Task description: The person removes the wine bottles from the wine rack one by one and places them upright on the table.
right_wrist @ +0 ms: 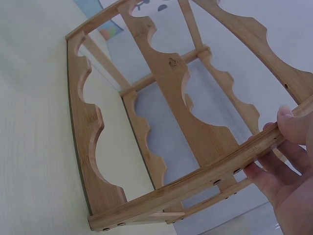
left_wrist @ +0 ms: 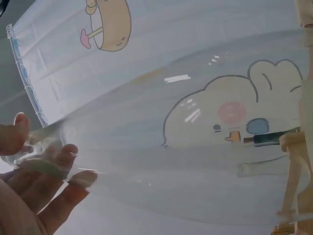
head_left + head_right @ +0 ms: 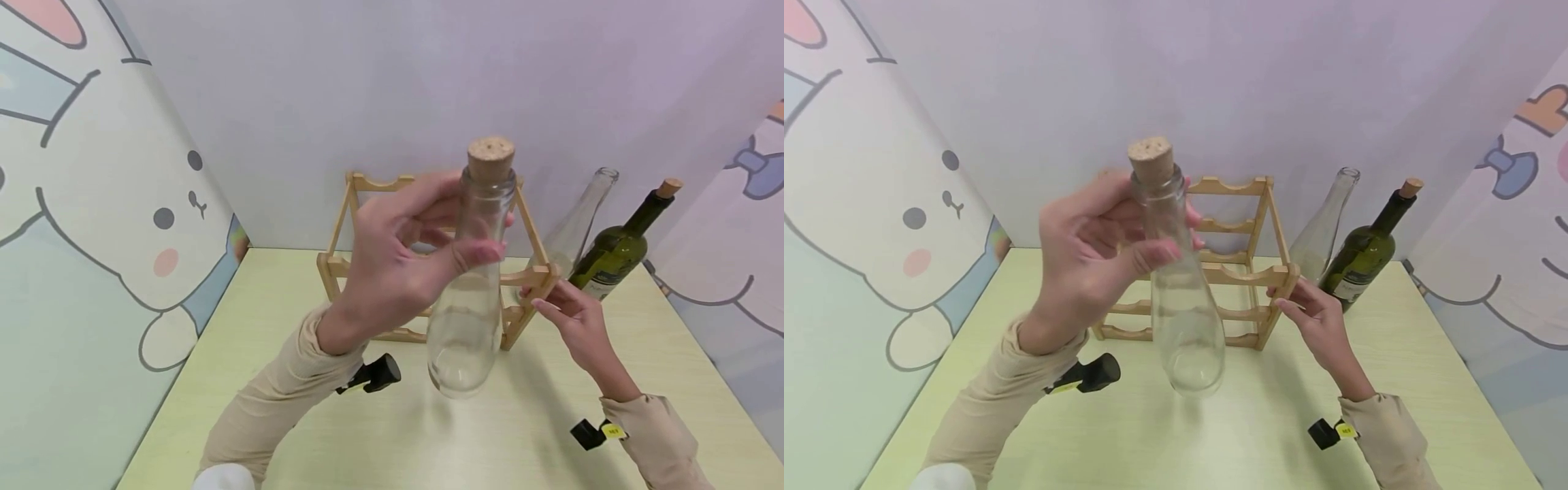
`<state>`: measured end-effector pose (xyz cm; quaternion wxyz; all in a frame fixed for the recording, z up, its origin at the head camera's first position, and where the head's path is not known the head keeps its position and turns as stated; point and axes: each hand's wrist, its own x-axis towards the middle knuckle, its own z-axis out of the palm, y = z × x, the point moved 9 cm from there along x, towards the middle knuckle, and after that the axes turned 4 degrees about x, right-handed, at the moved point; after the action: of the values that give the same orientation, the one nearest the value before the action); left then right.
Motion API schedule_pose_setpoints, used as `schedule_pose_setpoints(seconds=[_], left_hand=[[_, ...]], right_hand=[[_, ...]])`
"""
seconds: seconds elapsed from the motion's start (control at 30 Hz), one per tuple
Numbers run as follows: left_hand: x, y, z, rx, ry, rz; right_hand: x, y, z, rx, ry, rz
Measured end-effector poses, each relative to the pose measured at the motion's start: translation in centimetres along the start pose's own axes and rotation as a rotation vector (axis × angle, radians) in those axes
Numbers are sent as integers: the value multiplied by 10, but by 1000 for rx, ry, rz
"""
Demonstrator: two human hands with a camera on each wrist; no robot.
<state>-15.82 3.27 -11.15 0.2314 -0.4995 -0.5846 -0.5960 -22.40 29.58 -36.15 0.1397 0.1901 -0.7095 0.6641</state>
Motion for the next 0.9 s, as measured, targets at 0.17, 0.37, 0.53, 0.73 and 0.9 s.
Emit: schedule_pose_setpoints(seconds=[0.17, 0.37, 0.53, 0.73, 0.9], left_hand=[[-7, -2, 0, -2, -12, -18], [-19, -4, 3, 12, -26, -25], [-31, -10, 7, 34, -47, -48], [-45, -23, 11, 48, -68, -79], [-57, -31, 12, 35, -65, -113]], right_hand=[[0, -1, 0, 8, -1, 0], [0, -1, 1, 6, -1, 2], [0, 0, 1, -12, 1, 13], [0, 2, 1, -11, 7, 23], [0, 2, 1, -11, 11, 19]])
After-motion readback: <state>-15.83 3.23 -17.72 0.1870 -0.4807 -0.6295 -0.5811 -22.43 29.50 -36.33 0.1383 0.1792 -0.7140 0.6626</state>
